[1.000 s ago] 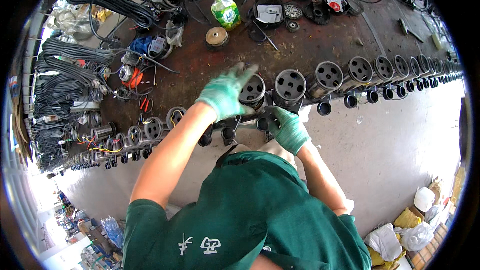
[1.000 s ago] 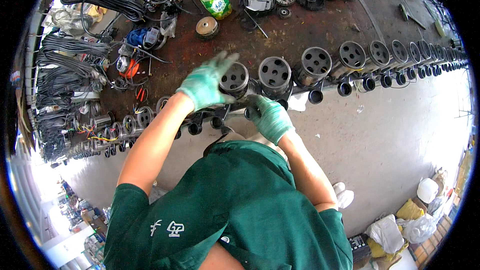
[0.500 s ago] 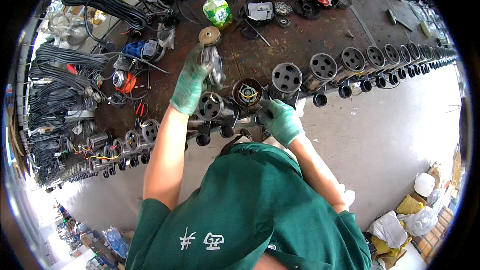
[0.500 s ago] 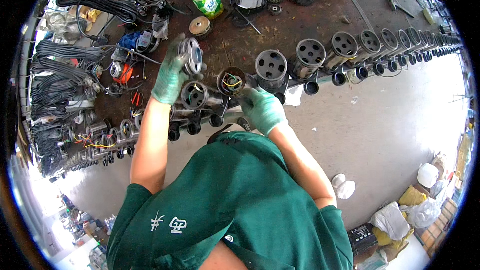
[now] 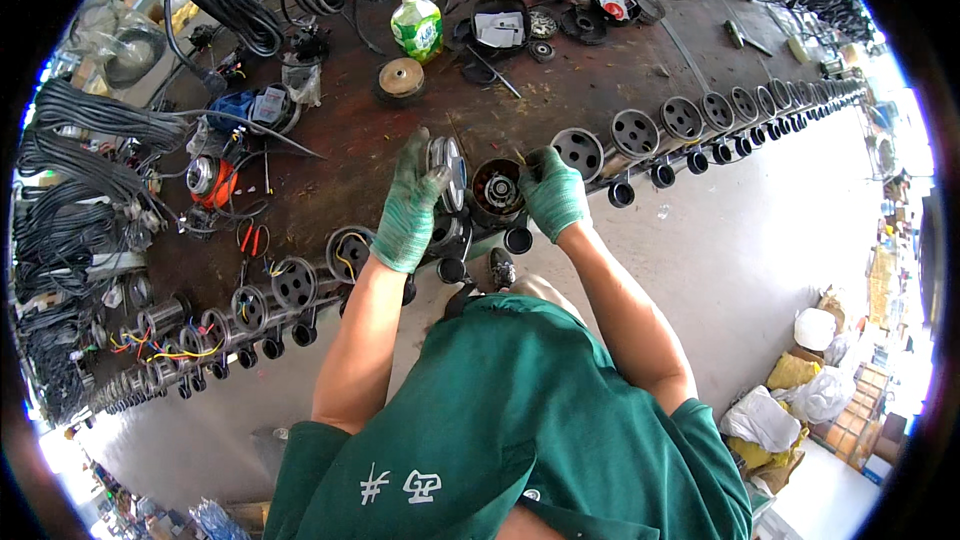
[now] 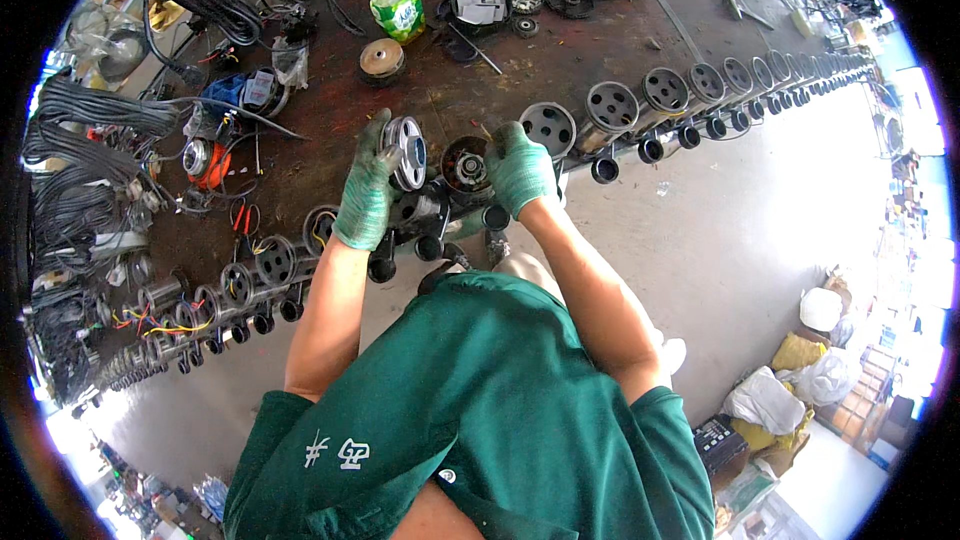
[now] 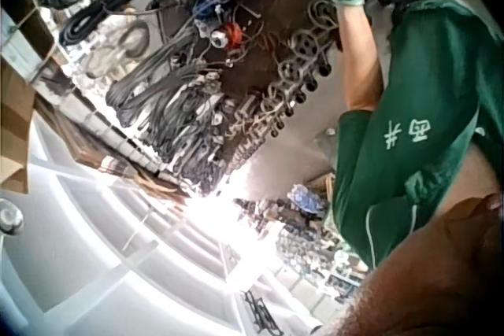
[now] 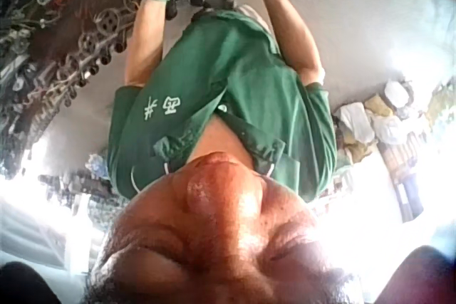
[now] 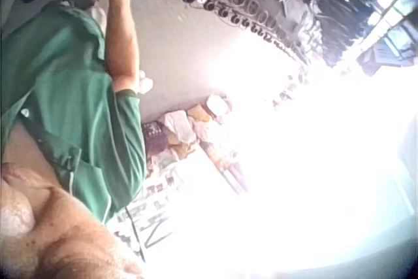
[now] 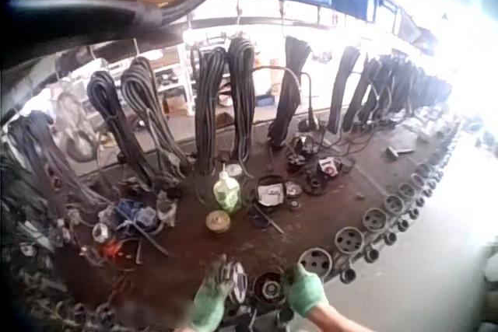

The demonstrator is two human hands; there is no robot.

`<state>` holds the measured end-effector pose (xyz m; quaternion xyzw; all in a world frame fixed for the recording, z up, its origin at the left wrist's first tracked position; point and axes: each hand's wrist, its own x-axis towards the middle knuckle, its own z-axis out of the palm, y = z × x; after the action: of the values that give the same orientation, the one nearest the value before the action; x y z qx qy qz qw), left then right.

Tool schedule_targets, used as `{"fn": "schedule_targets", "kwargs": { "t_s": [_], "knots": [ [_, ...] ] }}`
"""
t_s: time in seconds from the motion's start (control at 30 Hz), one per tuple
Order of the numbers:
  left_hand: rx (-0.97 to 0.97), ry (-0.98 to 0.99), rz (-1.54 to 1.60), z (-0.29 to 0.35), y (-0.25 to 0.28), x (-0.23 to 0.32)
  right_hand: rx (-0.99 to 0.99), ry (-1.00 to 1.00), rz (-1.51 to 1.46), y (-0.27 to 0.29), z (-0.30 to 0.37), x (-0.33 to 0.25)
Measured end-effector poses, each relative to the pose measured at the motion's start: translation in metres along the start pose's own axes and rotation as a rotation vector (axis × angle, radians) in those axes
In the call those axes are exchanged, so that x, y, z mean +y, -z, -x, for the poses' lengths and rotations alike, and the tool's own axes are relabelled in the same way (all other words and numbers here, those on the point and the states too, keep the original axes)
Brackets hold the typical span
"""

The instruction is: The person assembles cylindrical metal components on a workbench, inserting wires and securing parts by hand. They repeatedly pick up parts, align them, and place them into a row of similar units, occasionally using tools like pliers to adjust connections.

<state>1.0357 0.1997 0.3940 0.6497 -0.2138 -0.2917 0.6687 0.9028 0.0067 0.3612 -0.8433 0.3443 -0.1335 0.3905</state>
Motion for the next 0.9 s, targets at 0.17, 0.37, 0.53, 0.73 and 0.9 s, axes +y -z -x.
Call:
{"fn": "schedule_targets", "kwargs": {
  "t_s": [0.17, 0.37, 0.53, 0.73, 0.9],
  "knots": [
    [-0.074, -0.073, 0.077, -0.011, 0.004, -0.019, -0.056, -0.045, -0.066, -0.008, 0.018, 0.0],
    [-0.13, 0.003, -0.015, -0.028, 0.009, -0.015, -0.071, 0.093, 0.267, -0.022, 0.046, -0.014],
    [-0.211, 0.042, 0.015, -0.028, 0.011, -0.003, -0.107, 0.118, 0.365, -0.028, 0.046, -0.021],
    [-0.2, 0.302, 0.207, -0.035, 0.009, 0.005, -0.176, 0.166, 0.448, -0.038, 0.035, -0.014],
    [-0.122, 0.42, 0.266, -0.035, 0.003, 0.01, -0.244, 0.218, 0.391, -0.041, 0.027, -0.008]
  ]
}}
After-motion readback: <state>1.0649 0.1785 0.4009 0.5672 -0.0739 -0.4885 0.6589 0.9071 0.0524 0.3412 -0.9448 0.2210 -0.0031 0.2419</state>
